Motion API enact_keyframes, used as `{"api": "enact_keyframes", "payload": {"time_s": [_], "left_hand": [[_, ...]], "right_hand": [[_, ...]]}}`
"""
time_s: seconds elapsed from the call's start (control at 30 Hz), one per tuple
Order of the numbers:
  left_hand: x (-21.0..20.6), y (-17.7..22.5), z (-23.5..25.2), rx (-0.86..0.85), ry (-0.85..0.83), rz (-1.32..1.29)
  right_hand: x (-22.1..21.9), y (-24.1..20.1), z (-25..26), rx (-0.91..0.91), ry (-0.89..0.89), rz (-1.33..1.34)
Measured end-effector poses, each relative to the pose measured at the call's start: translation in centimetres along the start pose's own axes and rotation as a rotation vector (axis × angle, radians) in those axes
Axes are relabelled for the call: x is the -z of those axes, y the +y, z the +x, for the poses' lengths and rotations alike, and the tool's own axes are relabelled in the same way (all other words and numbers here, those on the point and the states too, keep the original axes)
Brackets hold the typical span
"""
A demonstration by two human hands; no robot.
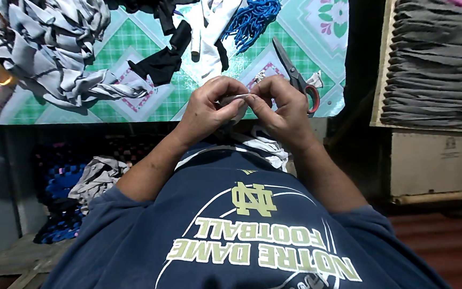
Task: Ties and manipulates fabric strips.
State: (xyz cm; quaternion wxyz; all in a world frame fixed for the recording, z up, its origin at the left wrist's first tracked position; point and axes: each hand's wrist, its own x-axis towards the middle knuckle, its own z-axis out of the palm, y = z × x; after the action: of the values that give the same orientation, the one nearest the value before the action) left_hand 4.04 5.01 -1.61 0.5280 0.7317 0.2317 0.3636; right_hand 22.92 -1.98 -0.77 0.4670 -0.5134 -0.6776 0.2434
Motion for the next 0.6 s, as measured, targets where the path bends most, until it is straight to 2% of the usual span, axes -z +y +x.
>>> {"api": "enact_keyframes", "payload": {"time_s": [0.07, 0.17, 0.43, 0.6], "left_hand": [[0.0, -0.1, 0.0, -0.01, 0.033, 0.019], [0.0, 0.2, 0.1, 0.083, 0.029, -0.142], [0.0, 0.4, 0.2, 0.245, 0.006, -0.449], [0.0, 0.5, 0.2, 0.262, -0.009, -0.516]], "right_hand": [[0.0, -0.1, -0.1, -0.017, -0.009, 0.045], [0.1, 0.0, -0.2, -0.052, -0.041, 0.093], [0.2, 1.0, -0.1, 0.125, 0.056, -0.099], [0.4, 1.3, 0.1, 0.123, 0.119, -0.128]]}}
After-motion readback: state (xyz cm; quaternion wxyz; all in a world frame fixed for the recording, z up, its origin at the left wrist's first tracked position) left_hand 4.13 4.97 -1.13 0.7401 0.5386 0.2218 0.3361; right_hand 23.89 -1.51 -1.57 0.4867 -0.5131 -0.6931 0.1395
